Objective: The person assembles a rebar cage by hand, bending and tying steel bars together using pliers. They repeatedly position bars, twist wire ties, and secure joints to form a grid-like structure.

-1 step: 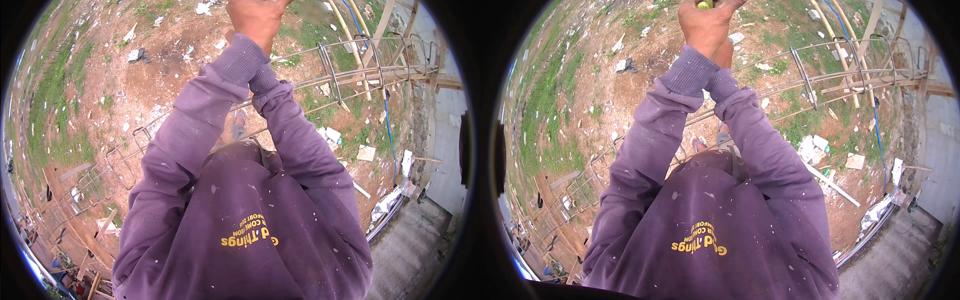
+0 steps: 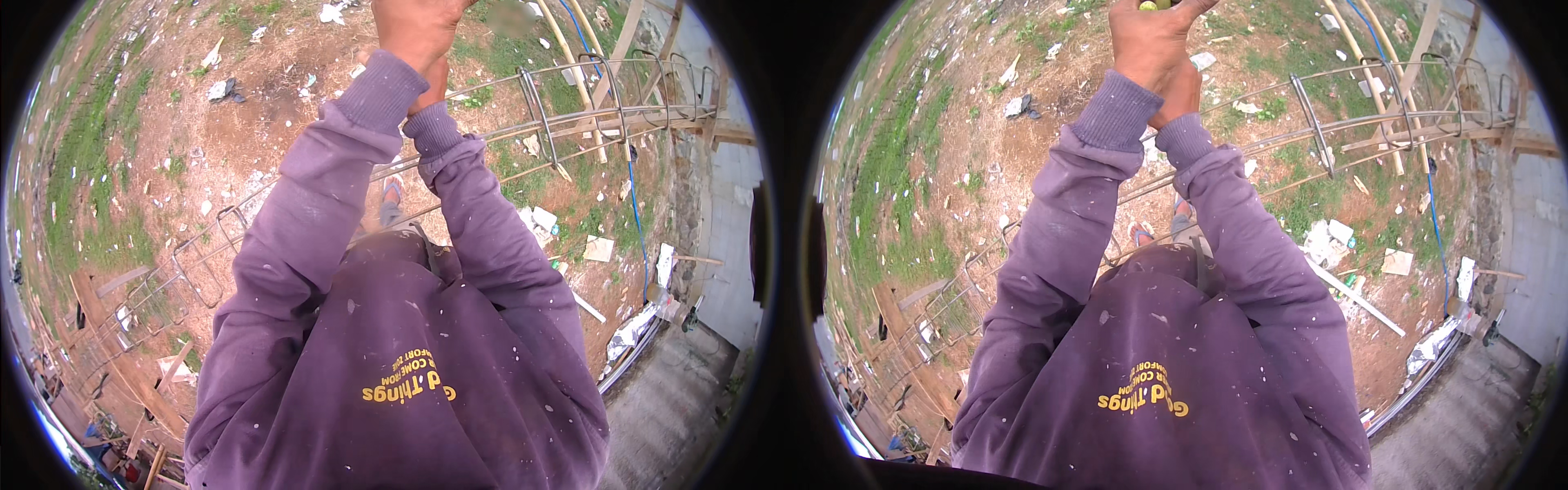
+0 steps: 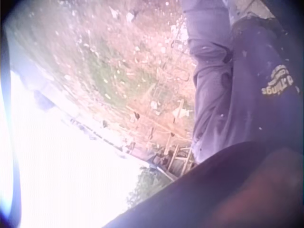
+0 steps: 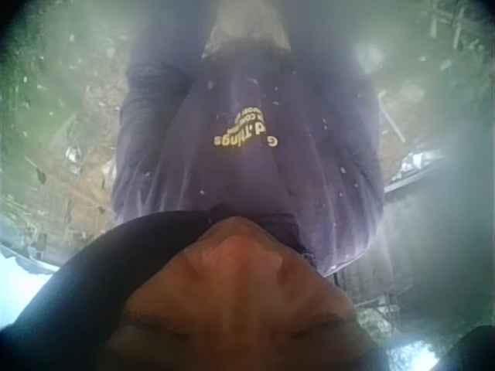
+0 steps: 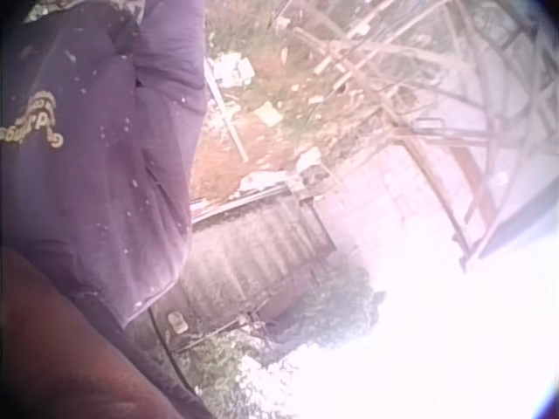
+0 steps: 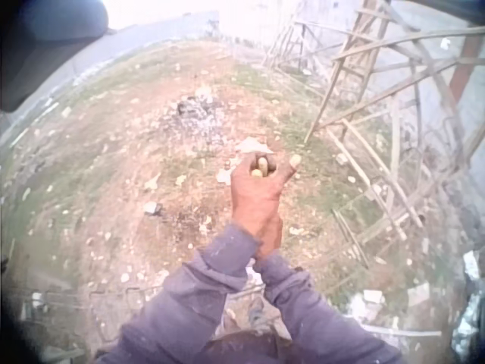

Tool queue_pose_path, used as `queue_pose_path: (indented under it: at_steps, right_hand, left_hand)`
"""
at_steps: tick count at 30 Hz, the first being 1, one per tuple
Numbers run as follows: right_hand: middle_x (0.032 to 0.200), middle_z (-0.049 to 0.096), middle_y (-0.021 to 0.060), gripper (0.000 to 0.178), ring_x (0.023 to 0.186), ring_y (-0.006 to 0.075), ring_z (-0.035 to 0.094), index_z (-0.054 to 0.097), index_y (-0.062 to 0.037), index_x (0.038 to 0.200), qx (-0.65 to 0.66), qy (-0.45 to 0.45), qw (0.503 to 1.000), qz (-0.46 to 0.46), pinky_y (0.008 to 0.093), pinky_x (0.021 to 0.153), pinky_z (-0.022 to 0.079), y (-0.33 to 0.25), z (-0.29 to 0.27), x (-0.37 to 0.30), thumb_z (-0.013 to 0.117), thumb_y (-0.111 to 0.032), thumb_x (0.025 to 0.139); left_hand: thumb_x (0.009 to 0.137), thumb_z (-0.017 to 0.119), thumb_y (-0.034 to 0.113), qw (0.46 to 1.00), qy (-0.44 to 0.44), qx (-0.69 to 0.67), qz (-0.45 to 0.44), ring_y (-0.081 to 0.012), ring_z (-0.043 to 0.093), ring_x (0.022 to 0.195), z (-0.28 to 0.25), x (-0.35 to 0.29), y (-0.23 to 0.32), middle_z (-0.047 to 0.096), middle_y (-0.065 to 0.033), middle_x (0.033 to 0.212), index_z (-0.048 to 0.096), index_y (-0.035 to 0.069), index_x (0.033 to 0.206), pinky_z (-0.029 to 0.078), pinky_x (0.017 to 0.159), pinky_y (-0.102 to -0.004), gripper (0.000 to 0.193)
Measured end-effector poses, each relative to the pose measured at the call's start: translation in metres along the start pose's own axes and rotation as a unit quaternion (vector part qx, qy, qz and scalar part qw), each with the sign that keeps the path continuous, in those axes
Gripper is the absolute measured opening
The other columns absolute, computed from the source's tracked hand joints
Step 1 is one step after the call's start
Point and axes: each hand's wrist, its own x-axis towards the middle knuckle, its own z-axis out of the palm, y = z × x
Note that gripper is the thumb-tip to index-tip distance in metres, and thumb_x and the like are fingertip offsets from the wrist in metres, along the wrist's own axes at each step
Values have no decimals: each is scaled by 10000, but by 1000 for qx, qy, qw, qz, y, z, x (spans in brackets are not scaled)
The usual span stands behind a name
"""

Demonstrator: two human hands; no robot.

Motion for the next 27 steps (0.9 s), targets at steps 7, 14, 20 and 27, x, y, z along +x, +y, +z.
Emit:
queue_pose_path:
  at_steps: [7, 14, 20, 27]
  right_hand:
    - [1043, 622, 73, 452, 924, 108, 606, 578, -8, 1083, 49, -249, 967, -32, 296, 699, 534, 9, -54, 3, 865, -120, 753]
    - [814, 666, 46, 467, 705, 164, 650, 624, -13, 1042, 340, -417, 824, 178, 311, 642, 557, 23, -49, 47, 918, -204, 734]
    - [677, 691, 119, 235, 637, 244, 692, 667, 8, 825, 195, -164, 926, 278, 389, 589, 533, 7, -7, 59, 838, -135, 753]
    - [872, 733, 216, 361, 845, 359, 732, 705, 32, 901, 73, -132, 980, 127, 424, 747, 554, 9, 8, 42, 834, -262, 735]
  left_hand:
    - [792, 876, 142, 929, -366, 15, 50, -51, 553, 640, -39, -50, 59, 574, 18, 698, 611, 71, 802, 402, 532, -232, 274]
    - [828, 849, 318, 910, -379, -104, -134, -51, 541, 611, -40, 16, 10, 591, 25, 718, 628, 66, 836, 442, 534, -225, 336]
    - [766, 890, 236, 992, -108, 12, -62, -114, 638, 720, -5, 44, -5, 647, -20, 779, 654, 40, 943, 514, 612, -273, 354]
    - [724, 837, 88, 996, 49, 20, -67, -195, 627, 780, -27, 56, -72, 664, -72, 901, 646, 9, 983, 518, 682, -348, 331]
